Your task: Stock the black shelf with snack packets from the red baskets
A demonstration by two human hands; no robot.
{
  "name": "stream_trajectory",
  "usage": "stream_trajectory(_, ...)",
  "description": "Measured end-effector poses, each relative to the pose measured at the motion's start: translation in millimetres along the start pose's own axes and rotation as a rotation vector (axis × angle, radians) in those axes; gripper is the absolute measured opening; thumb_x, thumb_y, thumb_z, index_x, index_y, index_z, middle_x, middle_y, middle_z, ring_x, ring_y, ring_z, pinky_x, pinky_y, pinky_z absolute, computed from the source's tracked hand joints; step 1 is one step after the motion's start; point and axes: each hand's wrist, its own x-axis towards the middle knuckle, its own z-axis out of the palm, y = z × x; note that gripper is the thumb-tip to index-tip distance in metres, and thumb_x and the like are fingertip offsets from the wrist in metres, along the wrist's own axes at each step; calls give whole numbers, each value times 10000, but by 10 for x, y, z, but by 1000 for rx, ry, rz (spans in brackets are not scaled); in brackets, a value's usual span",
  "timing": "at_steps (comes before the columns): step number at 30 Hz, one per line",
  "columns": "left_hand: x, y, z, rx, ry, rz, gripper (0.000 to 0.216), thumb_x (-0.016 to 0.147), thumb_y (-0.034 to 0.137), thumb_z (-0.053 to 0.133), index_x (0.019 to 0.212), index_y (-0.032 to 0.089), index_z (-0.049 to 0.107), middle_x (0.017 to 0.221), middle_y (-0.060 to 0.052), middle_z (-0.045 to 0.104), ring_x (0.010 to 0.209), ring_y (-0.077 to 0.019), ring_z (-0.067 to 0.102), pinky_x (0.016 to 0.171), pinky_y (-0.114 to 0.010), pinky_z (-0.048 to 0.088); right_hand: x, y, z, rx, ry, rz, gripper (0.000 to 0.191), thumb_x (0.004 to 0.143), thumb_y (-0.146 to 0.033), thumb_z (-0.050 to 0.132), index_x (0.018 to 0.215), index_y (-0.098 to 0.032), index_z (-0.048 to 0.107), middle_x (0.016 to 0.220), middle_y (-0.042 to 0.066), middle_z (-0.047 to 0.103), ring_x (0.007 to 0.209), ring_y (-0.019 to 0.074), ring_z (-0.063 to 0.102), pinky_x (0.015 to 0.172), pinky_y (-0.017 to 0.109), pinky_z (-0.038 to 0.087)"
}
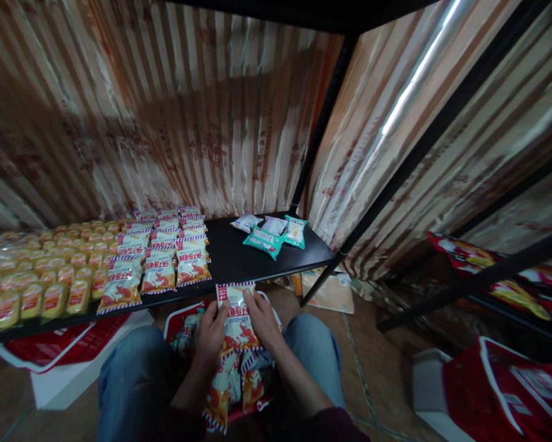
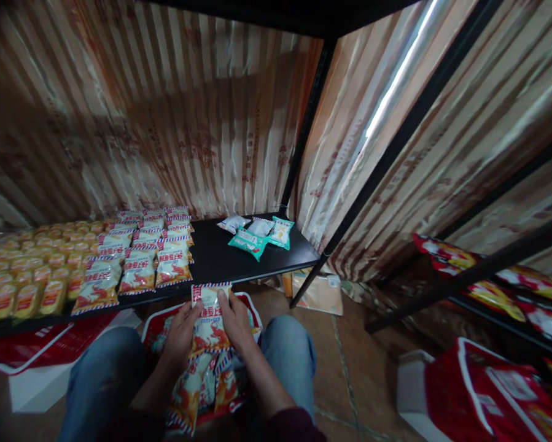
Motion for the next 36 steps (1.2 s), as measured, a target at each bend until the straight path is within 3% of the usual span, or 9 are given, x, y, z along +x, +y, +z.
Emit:
stream_trajectory(3, 22, 74, 37, -29, 37, -27, 406, 625, 512, 734, 882, 208, 655, 734, -27, 704, 694, -207, 673, 653, -320, 529, -5, -1, -22, 105, -44, 2, 475, 835, -633, 467, 854, -197, 653, 779, 18, 661, 741, 195, 605, 679, 284, 471)
stream_trajectory(6, 57, 132, 50, -44, 69, 4, 444, 613, 518, 737, 890, 184, 644, 710, -21, 691, 637, -182, 652, 618, -298, 511, -63, 16, -36, 232, -168, 10, 423, 827, -580, 535, 1014, -218, 646, 885, 26, 683, 825, 205, 632, 740, 305, 494)
stream_trajectory(10, 99, 168, 58, -48, 103, 53, 468, 607, 524, 741, 875, 160, 624, 667, -4, 665, 575, -144, 607, 572, -262, 479, -145, 27, -34, 268, -246, -44, 391, 821, -511, 594, 1083, -224, 636, 993, 39, 685, 917, 218, 636, 818, 330, 495)
stream_trajectory(13, 99, 211, 100, -95, 110, 49, 461, 580, 510, 757, 834, 159, 596, 648, 8, 652, 549, -130, 589, 550, -250, 467, -163, 35, -16, 302, -223, -55, 385, 806, -491, 622, 1082, -223, 634, 976, 32, 689, 887, 211, 646, 810, 325, 502)
stream_trajectory(18, 90, 284, 180, -121, 110, 19, 447, 560, 482, 764, 821, 168, 583, 610, 27, 637, 512, -126, 579, 523, -241, 455, -157, 59, -5, 428, -216, 48, 409, 761, -487, 670, 1078, -235, 612, 903, 7, 687, 719, 180, 642, 657, 290, 517)
stream_trajectory(21, 99, 310, 215, -120, 80, 5, 405, 591, 455, 756, 824, 170, 587, 601, 33, 629, 524, -131, 586, 531, -241, 462, -150, 64, -29, 450, -191, 46, 414, 724, -479, 712, 1045, -230, 633, 908, 5, 696, 766, 183, 648, 723, 294, 518)
stream_trajectory(25, 105, 368, 271, -146, 21, -4, 376, 611, 422, 767, 837, 169, 605, 699, 10, 669, 648, -150, 644, 641, -252, 504, -126, 57, -61, 440, -120, 27, 412, 710, -481, 726, 1017, -215, 657, 885, 9, 702, 769, 180, 644, 729, 288, 509)
stream_trajectory(29, 82, 378, 299, -138, -17, -33, 473, 611, 407, 792, 987, 177, 620, 914, -49, 716, 835, -189, 678, 803, -308, 514, -82, 73, -66, 474, -26, 40, 414, 711, -498, 716, 1000, -207, 662, 892, 22, 711, 777, 183, 646, 727, 288, 509)
stream_trajectory(36, 53, 167, 290, -61, -36, -23, 586, 507, 419, 853, 975, 134, 647, 996, -111, 720, 935, -246, 673, 911, -391, 484, -27, 187, -111, 406, 59, 13, 463, 746, -512, 680, 1064, -177, 645, 967, 58, 709, 856, 208, 647, 775, 319, 517)
